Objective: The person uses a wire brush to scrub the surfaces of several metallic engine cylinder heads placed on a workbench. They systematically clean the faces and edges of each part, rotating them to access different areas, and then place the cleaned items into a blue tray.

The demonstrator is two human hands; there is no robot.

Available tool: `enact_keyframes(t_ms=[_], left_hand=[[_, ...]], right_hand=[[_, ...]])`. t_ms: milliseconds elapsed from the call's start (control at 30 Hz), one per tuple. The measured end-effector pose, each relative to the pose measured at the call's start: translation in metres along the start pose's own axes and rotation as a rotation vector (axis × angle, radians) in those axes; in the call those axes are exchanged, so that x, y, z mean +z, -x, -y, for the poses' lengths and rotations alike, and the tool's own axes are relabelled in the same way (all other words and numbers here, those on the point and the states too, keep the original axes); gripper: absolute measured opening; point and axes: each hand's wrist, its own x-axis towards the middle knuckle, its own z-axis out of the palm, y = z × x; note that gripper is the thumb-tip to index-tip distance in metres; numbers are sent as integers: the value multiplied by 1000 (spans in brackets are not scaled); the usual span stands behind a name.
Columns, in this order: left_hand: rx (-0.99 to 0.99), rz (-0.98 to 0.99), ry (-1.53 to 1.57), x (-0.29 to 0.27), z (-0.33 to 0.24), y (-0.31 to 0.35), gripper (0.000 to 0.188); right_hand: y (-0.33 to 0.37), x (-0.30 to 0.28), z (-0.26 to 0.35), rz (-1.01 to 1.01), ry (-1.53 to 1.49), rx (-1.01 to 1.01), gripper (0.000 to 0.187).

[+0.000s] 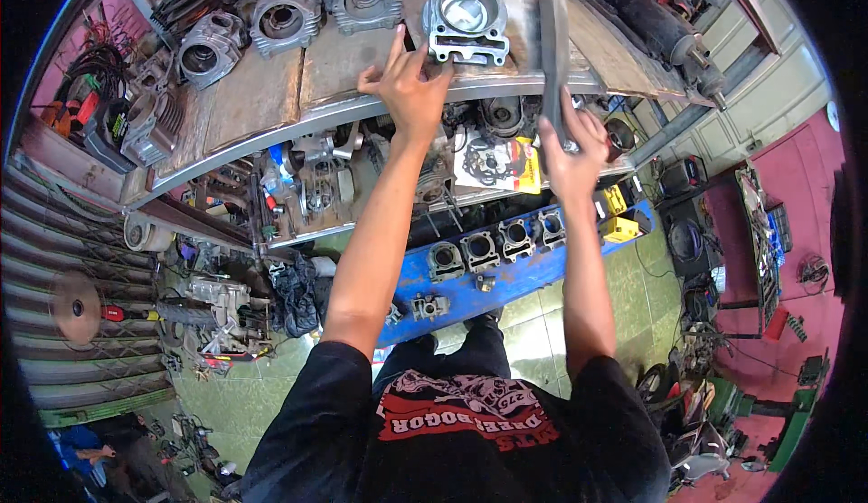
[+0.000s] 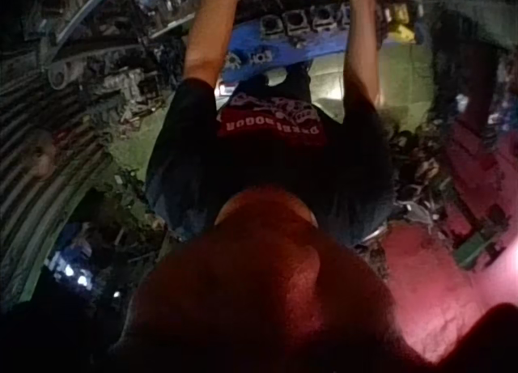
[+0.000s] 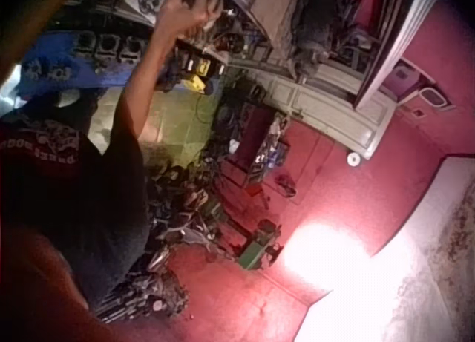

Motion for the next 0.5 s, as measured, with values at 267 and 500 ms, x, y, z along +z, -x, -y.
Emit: enact_keyframes(t_ms=[267,500], left_hand=[[-10,20,38,-1,3,0,35],[-7,23,45,-4,-1,1,35]], right_hand=[[44,55,77,-83,-68,46,57],[-3,66,61,-168,-382,367,55]])
